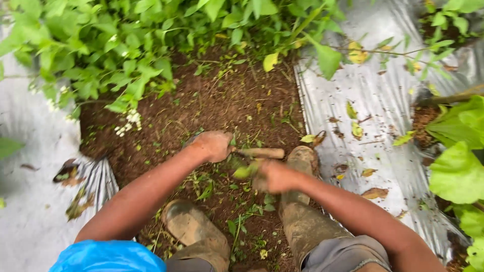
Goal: Weeding a garden bed by cutting weeds with a sickle and pulling them out by hand
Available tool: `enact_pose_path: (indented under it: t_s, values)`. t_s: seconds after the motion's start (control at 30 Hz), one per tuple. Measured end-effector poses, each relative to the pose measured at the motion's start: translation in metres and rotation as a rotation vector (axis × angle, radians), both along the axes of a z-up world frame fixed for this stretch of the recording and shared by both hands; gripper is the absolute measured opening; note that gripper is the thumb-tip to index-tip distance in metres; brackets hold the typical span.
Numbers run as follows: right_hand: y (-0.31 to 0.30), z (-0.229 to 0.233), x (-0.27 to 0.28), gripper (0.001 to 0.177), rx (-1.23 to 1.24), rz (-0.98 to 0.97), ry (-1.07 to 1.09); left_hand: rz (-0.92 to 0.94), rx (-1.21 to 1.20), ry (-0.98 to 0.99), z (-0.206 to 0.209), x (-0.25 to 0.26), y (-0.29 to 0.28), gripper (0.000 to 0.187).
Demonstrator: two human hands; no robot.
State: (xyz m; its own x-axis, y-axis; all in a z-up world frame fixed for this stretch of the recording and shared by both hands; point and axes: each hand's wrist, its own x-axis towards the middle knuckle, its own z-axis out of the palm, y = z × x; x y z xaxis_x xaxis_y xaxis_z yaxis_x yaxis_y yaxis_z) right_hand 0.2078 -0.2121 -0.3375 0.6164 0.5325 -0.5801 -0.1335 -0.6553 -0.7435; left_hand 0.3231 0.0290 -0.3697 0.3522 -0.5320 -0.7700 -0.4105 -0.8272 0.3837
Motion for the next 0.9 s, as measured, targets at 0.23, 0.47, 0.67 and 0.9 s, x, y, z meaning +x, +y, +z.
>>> enact_pose_path:
  t_s: [0.23, 0.47, 0.67, 0.9]
  values:
    - [-0.007, -0.042, 0.017, 0.052, -0.403, -0.017, -0.472, -0.068, 0.108, -0.09, 0.009, -0.035, 0.037, 0.059]
    - [-0.04, -0.088, 0.04, 0.07, -0.829, 0.051, -0.671, -0.317, 0.222, 0.014, 0.1, -0.087, 0.056, 0.087]
    - [0.011, -0.095, 0.019, 0.065, -0.785, 0.545, -0.341, -0.159, 0.151, -0.194, -0.03, -0.131, 0.081, 0.047]
    - [0.016, -0.047, 0.034, 0.044, -0.651, 0.269, -0.336, 0.1, 0.085, -0.158, -0.09, -0.138, 0.107, 0.032]
